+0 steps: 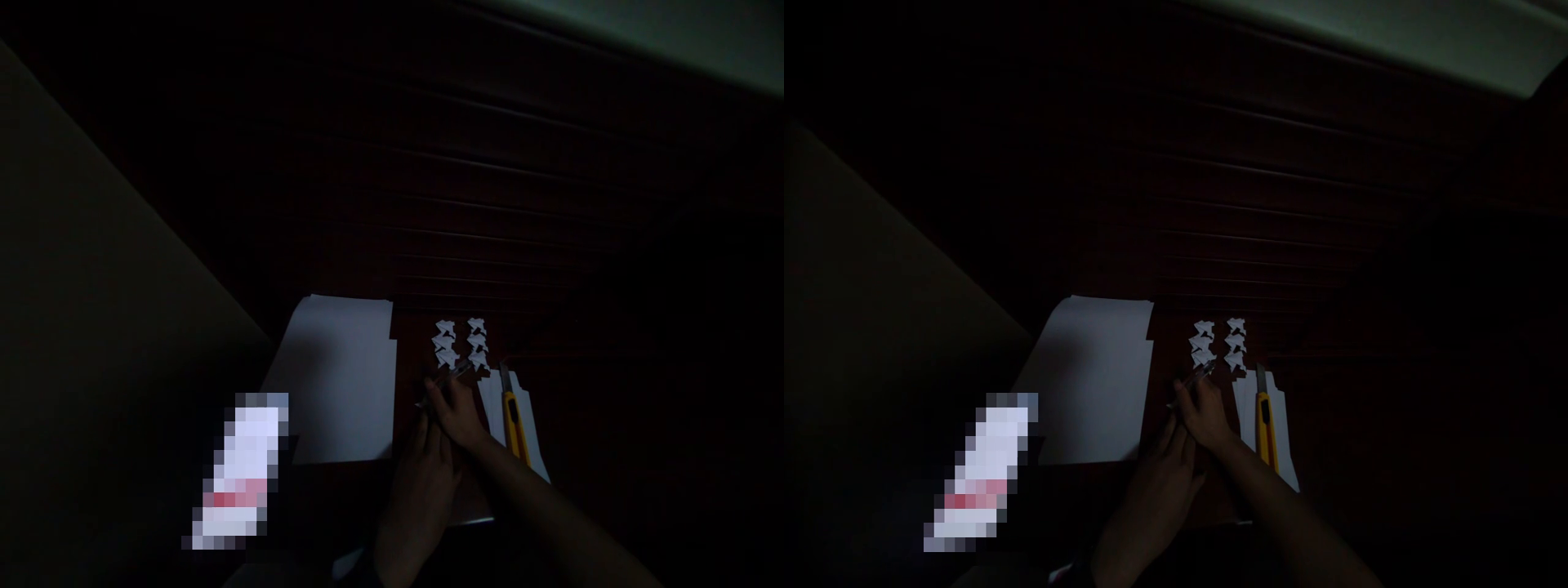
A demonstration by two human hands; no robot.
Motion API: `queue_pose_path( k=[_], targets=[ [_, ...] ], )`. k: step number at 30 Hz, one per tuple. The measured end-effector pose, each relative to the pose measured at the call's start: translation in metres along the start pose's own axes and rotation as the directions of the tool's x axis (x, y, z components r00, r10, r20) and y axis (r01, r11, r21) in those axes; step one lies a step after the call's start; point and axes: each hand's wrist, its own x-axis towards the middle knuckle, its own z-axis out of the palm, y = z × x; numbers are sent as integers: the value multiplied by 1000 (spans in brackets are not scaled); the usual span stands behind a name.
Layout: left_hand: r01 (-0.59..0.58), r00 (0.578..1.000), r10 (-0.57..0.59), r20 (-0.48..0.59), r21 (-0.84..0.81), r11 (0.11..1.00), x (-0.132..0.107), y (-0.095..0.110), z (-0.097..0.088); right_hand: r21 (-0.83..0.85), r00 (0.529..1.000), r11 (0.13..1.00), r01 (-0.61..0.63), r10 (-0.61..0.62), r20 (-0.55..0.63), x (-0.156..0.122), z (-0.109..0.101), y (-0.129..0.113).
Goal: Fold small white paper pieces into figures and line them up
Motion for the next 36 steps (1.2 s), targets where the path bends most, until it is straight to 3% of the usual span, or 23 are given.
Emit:
queue_pose_path(
  k=[14, 36],
  targets=[
    [8, 999, -8, -33, -1, 1000, -1, -2, 9, -48, 998, 998, 44, -42, 46, 0, -1, 0],
    [11, 1000, -11, -10, 12, 1000, -1, -1, 6, -61, 995, 995, 83, -79, 62, 1, 0, -1]
  ],
)
